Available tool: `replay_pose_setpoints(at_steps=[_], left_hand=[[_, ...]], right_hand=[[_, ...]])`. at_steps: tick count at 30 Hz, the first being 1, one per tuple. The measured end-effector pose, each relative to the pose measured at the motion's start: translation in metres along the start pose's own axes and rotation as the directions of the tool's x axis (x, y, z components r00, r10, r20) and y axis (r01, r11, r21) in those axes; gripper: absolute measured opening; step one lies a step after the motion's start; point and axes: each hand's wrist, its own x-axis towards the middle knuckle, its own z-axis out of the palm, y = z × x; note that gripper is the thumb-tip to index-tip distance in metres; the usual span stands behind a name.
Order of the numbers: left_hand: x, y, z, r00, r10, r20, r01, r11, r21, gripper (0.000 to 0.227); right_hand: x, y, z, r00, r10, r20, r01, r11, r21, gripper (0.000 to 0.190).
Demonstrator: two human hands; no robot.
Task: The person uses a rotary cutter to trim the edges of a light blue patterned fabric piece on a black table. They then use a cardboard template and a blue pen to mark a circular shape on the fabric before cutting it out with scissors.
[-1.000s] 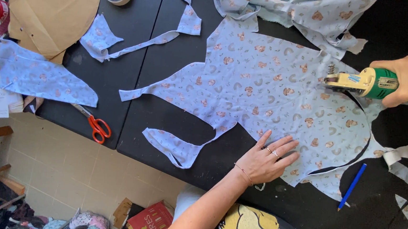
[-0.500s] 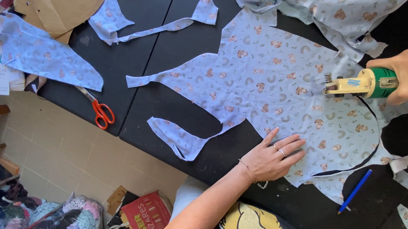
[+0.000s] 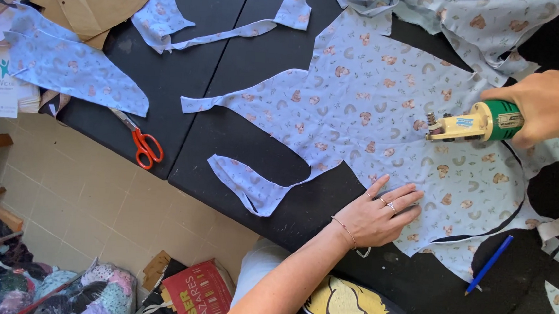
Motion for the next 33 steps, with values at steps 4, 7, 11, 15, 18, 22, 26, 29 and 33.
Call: replay_pose_setpoints(at_steps=[4,7,11,15,18,22,26,29,33], left_hand=[[-0.002,0.000,0.002,1.000,0.000,0.027,0.000,1.000,0.009,0.034],[-0.001,0.000,0.001,1.000,-0.003,0.011,0.003,1.000,-0.024,0.031],[-0.001,0.000,-0.001,1.000,-0.001,0.013,0.001,1.000,-0.021,0.031],[-0.002,0.001,-0.001,1.000,-0.008,0.013,0.008,0.999,-0.031,0.030],[0.000,0.000,-0.004,1.000,-0.010,-0.014,0.010,1.000,-0.010,0.026],[-0.001,0.000,-0.003,0.999,-0.003,-0.049,0.001,0.999,-0.046,0.023],[-0.002,0.000,-0.001,0.999,-0.008,-0.044,0.006,0.999,-0.046,0.027],[-0.005,0.001,0.004,0.999,-0.016,-0.052,0.013,0.998,-0.058,0.027],[-0.006,0.000,0.006,0.997,-0.019,-0.080,0.013,0.997,-0.074,0.021]], right_hand=[[-0.003,-0.008,-0.006,1.000,-0.009,-0.008,0.008,1.000,-0.020,0.071],[-0.004,-0.013,-0.008,0.997,-0.054,-0.046,0.053,0.998,-0.032,0.059],[-0.009,-0.023,-0.017,0.995,-0.079,-0.066,0.077,0.996,-0.041,0.070],[-0.023,-0.037,-0.036,0.993,-0.109,-0.041,0.112,0.992,0.054,0.079],[-0.011,-0.043,-0.026,0.994,-0.101,-0.049,0.100,0.995,-0.025,0.080],[-0.023,-0.055,-0.040,0.988,-0.151,-0.041,0.153,0.987,0.053,0.053],[-0.029,-0.065,-0.043,0.993,-0.110,-0.047,0.114,0.989,0.097,0.059],[-0.033,-0.071,-0.043,0.993,-0.102,-0.057,0.109,0.982,0.154,0.062],[-0.044,-0.084,-0.052,0.998,-0.062,-0.016,0.063,0.958,0.278,0.075]])
